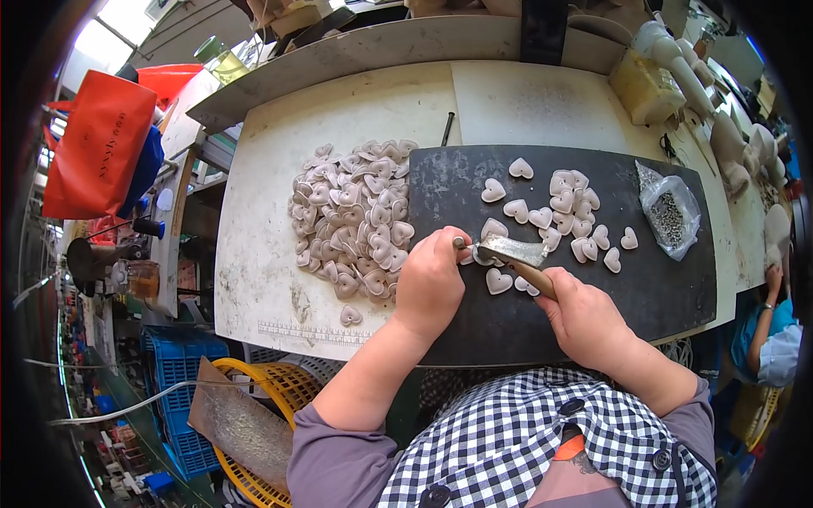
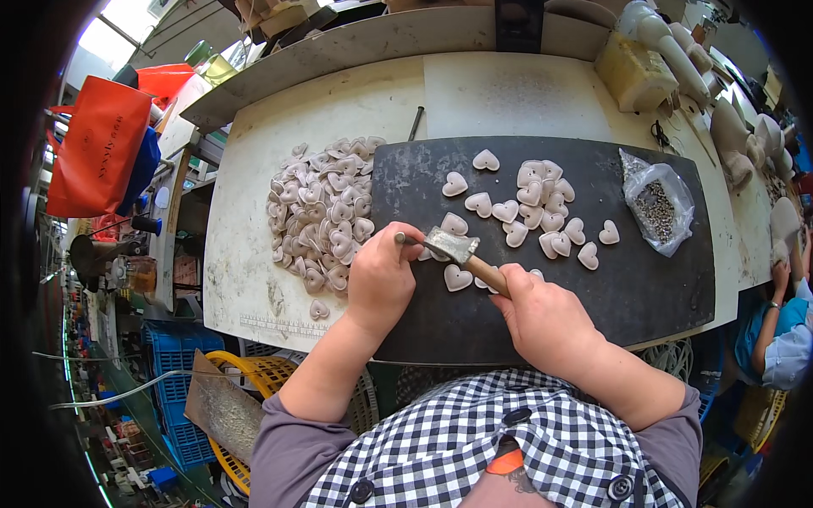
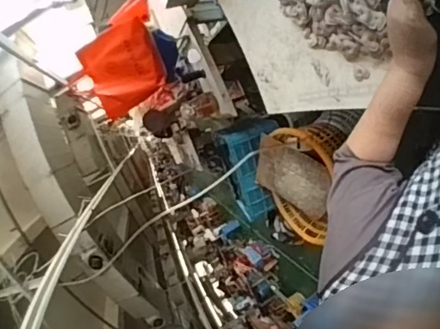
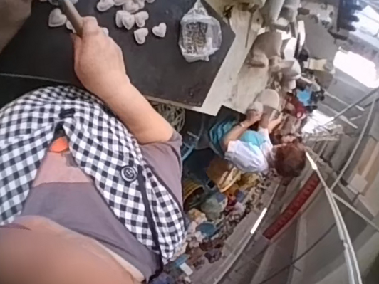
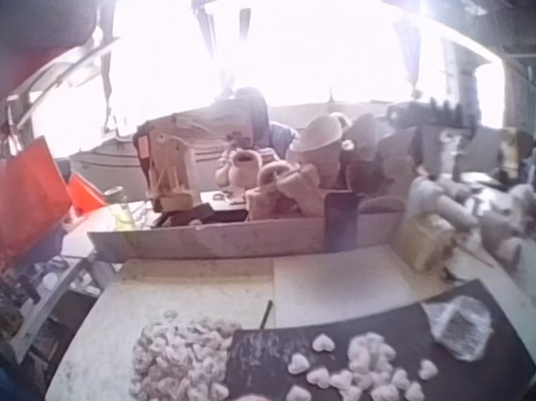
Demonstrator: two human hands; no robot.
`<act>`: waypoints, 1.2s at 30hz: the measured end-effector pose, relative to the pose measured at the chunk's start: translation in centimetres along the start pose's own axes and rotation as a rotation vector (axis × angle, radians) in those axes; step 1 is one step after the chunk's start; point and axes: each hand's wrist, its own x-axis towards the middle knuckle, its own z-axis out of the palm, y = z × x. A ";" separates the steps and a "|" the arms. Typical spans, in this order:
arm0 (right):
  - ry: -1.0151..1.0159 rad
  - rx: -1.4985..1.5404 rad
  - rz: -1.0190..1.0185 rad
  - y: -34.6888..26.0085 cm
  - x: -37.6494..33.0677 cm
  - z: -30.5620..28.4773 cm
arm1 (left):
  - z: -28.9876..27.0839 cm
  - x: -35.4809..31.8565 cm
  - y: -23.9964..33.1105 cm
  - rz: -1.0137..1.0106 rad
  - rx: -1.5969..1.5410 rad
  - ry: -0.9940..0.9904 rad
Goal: Attaching small metal rivets to heart-shaped decorative shoe components using a hammer and a setter tool.
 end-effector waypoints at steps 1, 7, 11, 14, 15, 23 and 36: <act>-0.017 -0.010 0.016 0.0 0.1 0.0 | -0.1 0.2 0.2 0.002 0.043 -0.006; -0.022 -0.019 0.014 0.5 0.0 0.6 | -0.3 -0.5 0.2 -0.329 -0.263 0.027; -0.027 -0.022 0.042 0.4 -0.1 0.5 | -0.2 -0.4 0.6 -0.324 -0.195 0.011; -0.026 -0.031 0.036 0.4 -0.1 0.7 | 0.0 -0.4 0.2 -0.191 -0.109 0.049; -0.028 -0.032 0.037 0.4 -0.1 0.7 | -0.1 -0.3 0.3 -0.192 -0.111 0.048; 0.032 0.108 -0.005 1.2 -0.3 0.9 | 0.2 0.4 0.7 0.011 0.098 -0.015; 0.313 0.455 -0.539 0.8 -0.3 -3.2 | -0.1 0.3 0.1 -0.066 0.095 -0.030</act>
